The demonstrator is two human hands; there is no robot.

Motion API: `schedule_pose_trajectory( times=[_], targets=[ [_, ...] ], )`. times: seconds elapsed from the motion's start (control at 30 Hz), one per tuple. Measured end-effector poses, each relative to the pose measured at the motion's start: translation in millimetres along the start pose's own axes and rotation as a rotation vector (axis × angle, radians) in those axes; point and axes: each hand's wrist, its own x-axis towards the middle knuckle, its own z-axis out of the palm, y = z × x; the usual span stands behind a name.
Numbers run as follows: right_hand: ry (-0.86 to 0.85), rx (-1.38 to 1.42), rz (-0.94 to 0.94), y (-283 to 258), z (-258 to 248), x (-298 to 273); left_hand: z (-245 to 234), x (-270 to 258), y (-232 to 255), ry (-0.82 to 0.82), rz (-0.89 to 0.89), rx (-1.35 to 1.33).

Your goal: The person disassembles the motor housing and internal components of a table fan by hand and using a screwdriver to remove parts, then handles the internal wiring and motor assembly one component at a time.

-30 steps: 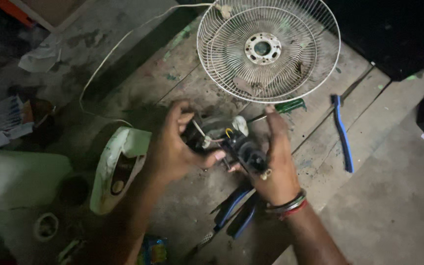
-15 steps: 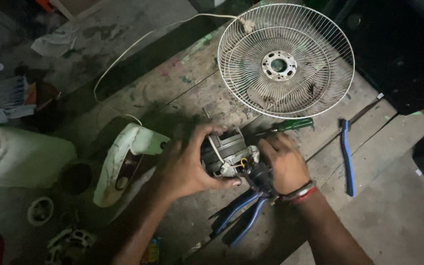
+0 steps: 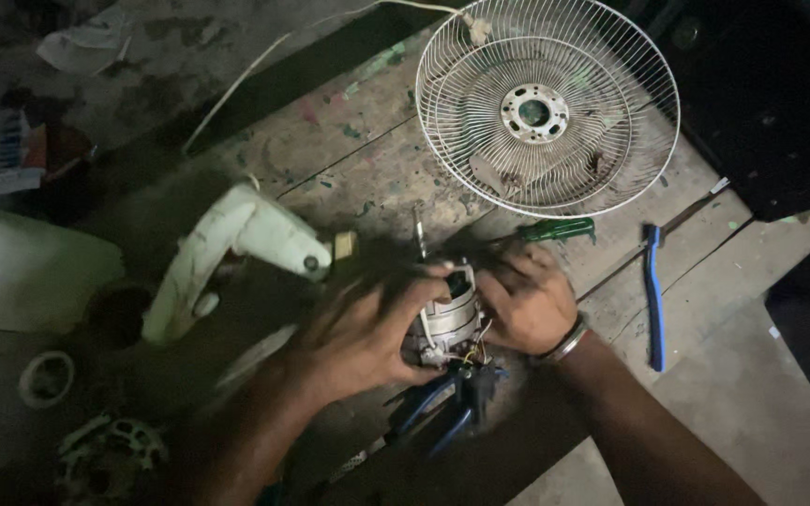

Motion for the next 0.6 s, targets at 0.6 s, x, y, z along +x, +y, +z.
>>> schedule_pose_trajectory(
  times=[0.6],
  targets=[
    [-0.136, -0.176, 0.201, -6, 29, 2, -1, 11, -43, 0.014, 0.226, 0.146]
  ],
)
